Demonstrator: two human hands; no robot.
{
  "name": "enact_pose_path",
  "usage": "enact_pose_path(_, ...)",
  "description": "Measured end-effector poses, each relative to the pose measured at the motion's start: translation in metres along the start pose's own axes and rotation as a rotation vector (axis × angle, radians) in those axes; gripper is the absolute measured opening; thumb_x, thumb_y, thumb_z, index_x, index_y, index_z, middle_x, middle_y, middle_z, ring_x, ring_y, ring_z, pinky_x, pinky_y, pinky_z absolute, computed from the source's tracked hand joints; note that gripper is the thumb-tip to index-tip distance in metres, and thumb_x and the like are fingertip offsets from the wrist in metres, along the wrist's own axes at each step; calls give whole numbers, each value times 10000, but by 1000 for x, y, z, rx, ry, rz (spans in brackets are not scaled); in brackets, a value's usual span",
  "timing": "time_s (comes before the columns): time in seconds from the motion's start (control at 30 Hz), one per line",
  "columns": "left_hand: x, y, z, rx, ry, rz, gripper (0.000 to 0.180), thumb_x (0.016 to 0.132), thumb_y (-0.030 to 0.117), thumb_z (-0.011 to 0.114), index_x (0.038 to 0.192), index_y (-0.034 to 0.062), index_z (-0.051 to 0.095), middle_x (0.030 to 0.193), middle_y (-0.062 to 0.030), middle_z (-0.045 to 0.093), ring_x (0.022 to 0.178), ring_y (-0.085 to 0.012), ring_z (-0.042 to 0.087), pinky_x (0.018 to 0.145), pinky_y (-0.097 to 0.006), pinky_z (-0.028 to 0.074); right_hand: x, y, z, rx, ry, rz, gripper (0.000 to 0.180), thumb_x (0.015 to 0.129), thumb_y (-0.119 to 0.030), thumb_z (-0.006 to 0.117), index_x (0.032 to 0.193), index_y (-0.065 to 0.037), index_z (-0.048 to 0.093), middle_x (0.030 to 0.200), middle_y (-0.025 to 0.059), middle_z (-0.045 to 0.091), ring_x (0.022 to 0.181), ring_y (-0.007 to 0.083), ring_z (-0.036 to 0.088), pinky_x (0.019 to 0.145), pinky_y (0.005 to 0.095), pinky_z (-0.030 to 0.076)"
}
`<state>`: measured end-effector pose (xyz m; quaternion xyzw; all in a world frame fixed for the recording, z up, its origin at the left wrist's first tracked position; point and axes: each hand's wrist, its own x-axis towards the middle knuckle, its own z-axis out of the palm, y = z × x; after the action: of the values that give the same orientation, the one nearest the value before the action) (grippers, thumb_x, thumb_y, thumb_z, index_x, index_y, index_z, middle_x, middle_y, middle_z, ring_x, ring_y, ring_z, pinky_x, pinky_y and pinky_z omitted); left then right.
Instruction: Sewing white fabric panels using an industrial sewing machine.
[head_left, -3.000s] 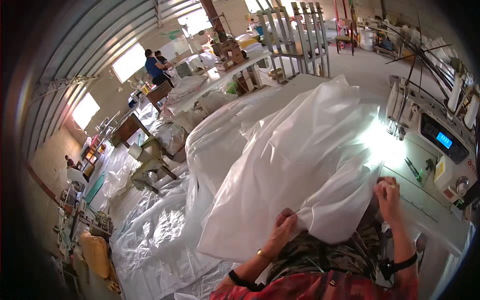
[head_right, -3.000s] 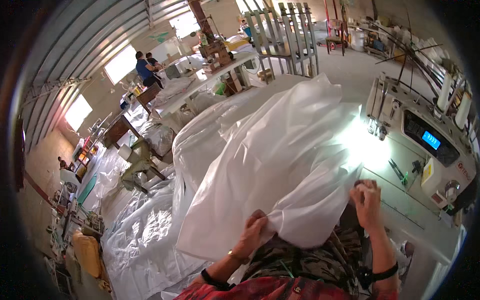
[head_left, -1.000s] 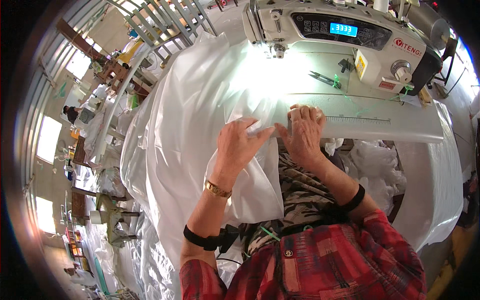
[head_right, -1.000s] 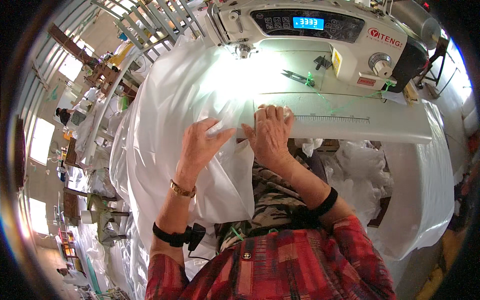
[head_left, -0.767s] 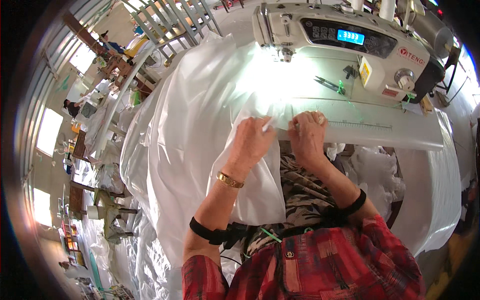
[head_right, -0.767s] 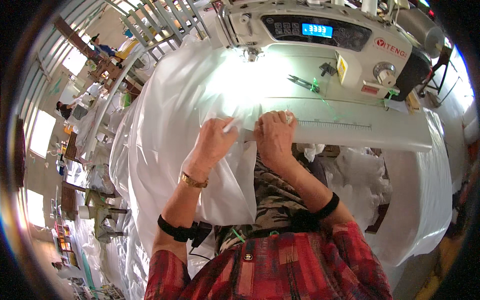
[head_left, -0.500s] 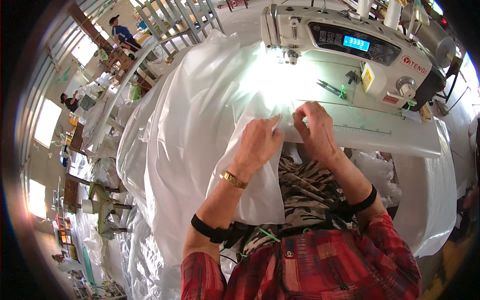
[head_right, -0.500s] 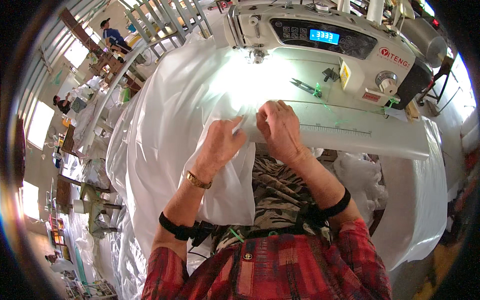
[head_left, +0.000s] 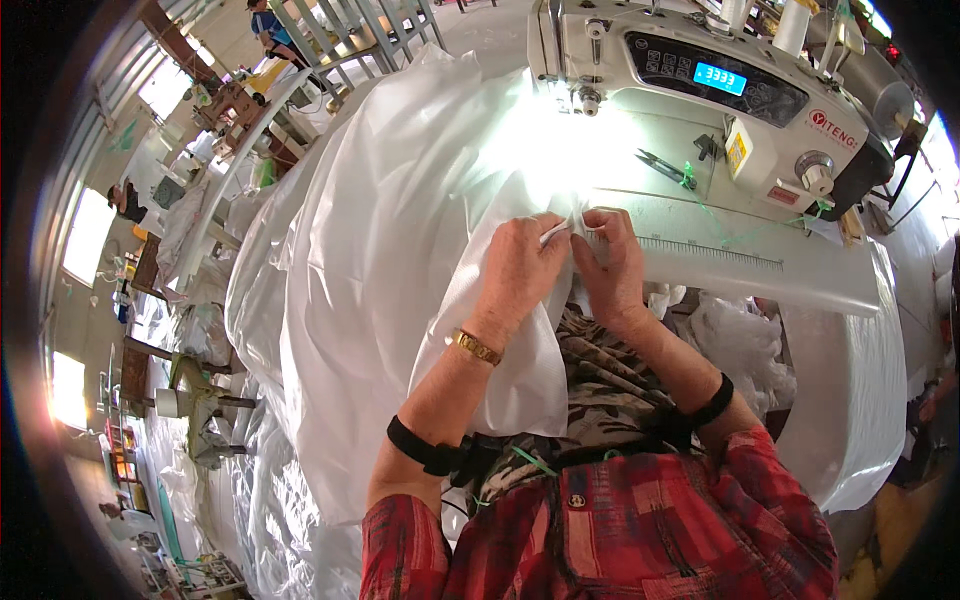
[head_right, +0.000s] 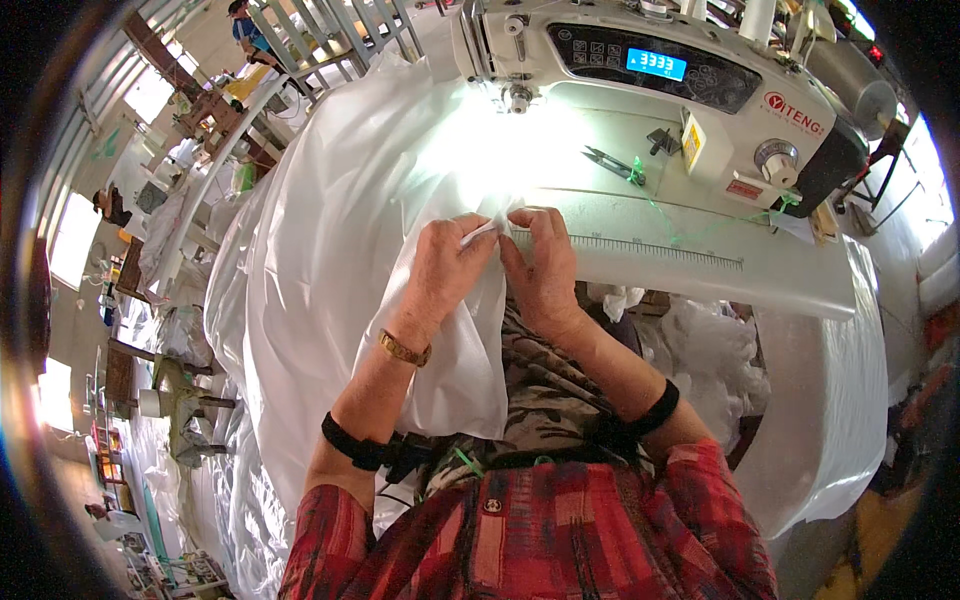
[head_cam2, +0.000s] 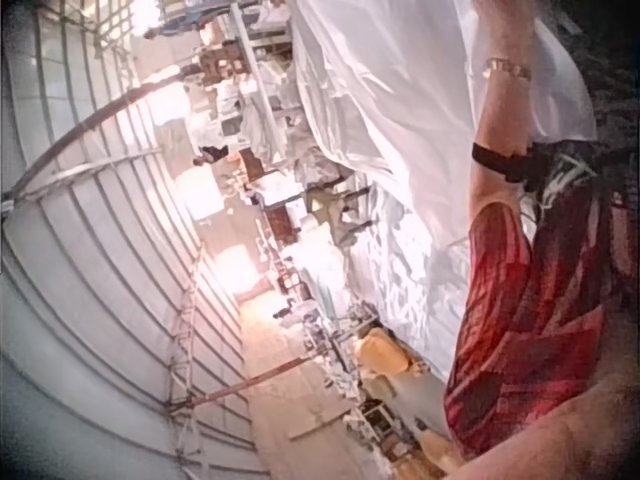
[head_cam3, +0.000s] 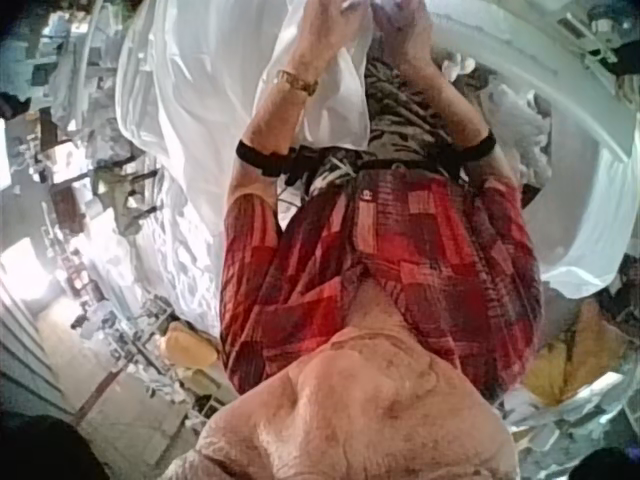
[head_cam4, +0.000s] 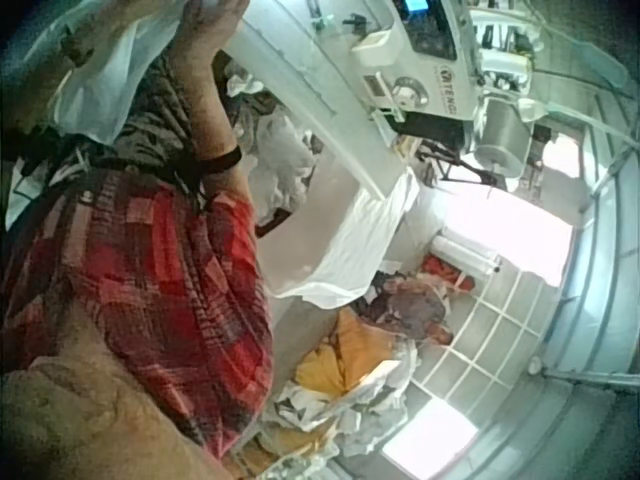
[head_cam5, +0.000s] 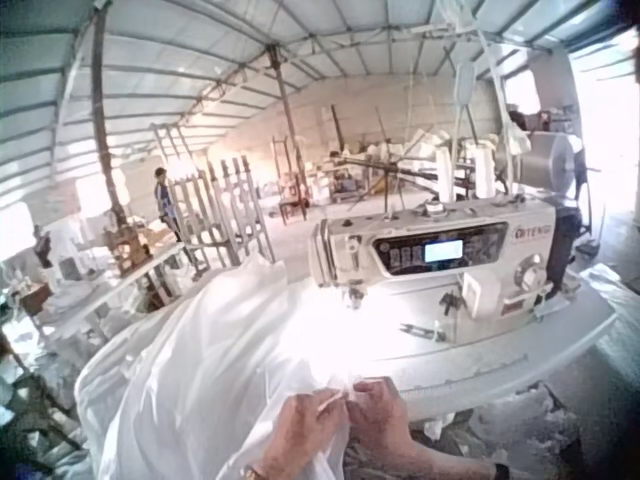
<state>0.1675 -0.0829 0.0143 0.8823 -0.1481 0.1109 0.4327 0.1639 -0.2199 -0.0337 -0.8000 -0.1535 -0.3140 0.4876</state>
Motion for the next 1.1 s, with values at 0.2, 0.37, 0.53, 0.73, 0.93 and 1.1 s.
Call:
enact_pose_path(0.2, 4, 4, -9, 35, 17, -11, 240, 831, 152, 607, 958, -41, 674, 645, -220, 573, 558, -233, 566, 595, -343, 474, -8, 8, 7, -308, 10, -151, 180, 839, -44, 616, 1000, -5, 544, 910, 161, 554, 824, 351, 542, 725, 436, 434)
enact_pose_path(0.37, 5, 8, -19, 229, 1, 53, 246, 806, 111, 591, 991, -26, 677, 695, -253, 591, 584, -316, 594, 605, -362, 483, -3, 6, 3, -274, -37, -173, 106, 853, -47, 591, 938, -12, 538, 851, 142, 551, 799, 336, 532, 729, 423, 418)
enact_pose_path(0.53, 0, 9, -10, 262, -7, 112, 209, 780, 97, 560, 924, -14, 663, 750, -253, 619, 737, -421, 614, 701, -467, 491, 17, 2, -21, -136, -120, -199, 85, 855, -44, 576, 924, -16, 533, 831, 136, 550, 797, 328, 533, 740, 417, 414)
enact_pose_path(0.73, 2, 5, 1, -78, 43, 45, 212, 804, 93, 591, 932, -55, 669, 619, -157, 588, 579, -156, 555, 574, -339, 459, 21, -9, -25, -249, -178, -350, 130, 823, -45, 604, 941, -28, 554, 831, 116, 557, 799, 306, 534, 742, 407, 410)
enact_pose_path(0.93, -1, 3, -4, -325, 0, -150, 213, 843, 147, 596, 772, -54, 611, 614, 0, 467, 607, -66, 413, 539, -274, 367, 20, -13, -23, -240, -123, -431, 183, 795, -50, 629, 966, -32, 566, 843, 94, 547, 808, 288, 525, 753, 408, 403)
enact_pose_path(1.1, 2, 4, 4, -670, 53, -195, 269, 865, 199, 609, 687, -1, 586, 636, 50, 475, 604, -48, 396, 521, -261, 333, 17, -13, -21, -215, -114, -443, 213, 768, -11, 648, 962, -25, 560, 852, 114, 543, 831, 313, 536, 800, 422, 427)
